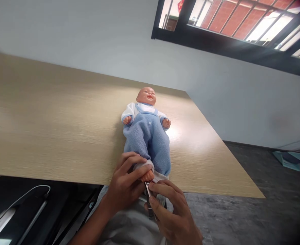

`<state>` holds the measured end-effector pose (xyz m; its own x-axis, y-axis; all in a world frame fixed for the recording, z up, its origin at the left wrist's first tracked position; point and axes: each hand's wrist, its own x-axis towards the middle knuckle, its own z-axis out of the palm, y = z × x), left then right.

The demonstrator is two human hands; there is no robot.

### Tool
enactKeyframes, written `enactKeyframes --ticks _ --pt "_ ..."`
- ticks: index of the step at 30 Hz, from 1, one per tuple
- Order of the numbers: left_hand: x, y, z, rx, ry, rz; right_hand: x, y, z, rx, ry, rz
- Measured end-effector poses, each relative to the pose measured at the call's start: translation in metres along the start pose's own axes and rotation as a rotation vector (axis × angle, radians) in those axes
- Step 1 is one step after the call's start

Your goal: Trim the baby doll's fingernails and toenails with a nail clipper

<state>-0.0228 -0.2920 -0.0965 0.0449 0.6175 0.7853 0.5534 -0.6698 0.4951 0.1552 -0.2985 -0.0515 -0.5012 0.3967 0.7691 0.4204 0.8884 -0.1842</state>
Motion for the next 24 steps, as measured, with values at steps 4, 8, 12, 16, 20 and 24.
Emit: enactKeyframes --ticks 4,8,12,16,20,24 --pt "-0.0005 -0.0003 0.0 0.0 -0.005 -0.005 -0.0027 0.0006 0.0025 0.003 0.004 0.002" --pt "-0.0002 -0.0002 0.0003 -0.005 0.003 0.001 -0.0009 0.0003 0.0011 -0.007 0.011 -0.003" --pt "0.0002 0.0002 0.0007 -0.026 0.008 -0.01 0.0021 0.0004 -0.0015 0.048 -0.034 -0.02" --pt "-0.0001 -0.0001 0.0007 -0.027 0.002 -0.018 0.0034 0.0019 -0.001 0.078 -0.058 -0.019" --pt "-0.0004 -0.0005 0.0006 -0.024 -0.001 -0.013 0.0035 0.0032 0.0 0.115 -0.041 -0.033" --pt "-0.0005 -0.0007 0.0006 -0.026 -0.002 -0.019 0.005 0.0023 -0.001 0.099 -0.03 -0.022"
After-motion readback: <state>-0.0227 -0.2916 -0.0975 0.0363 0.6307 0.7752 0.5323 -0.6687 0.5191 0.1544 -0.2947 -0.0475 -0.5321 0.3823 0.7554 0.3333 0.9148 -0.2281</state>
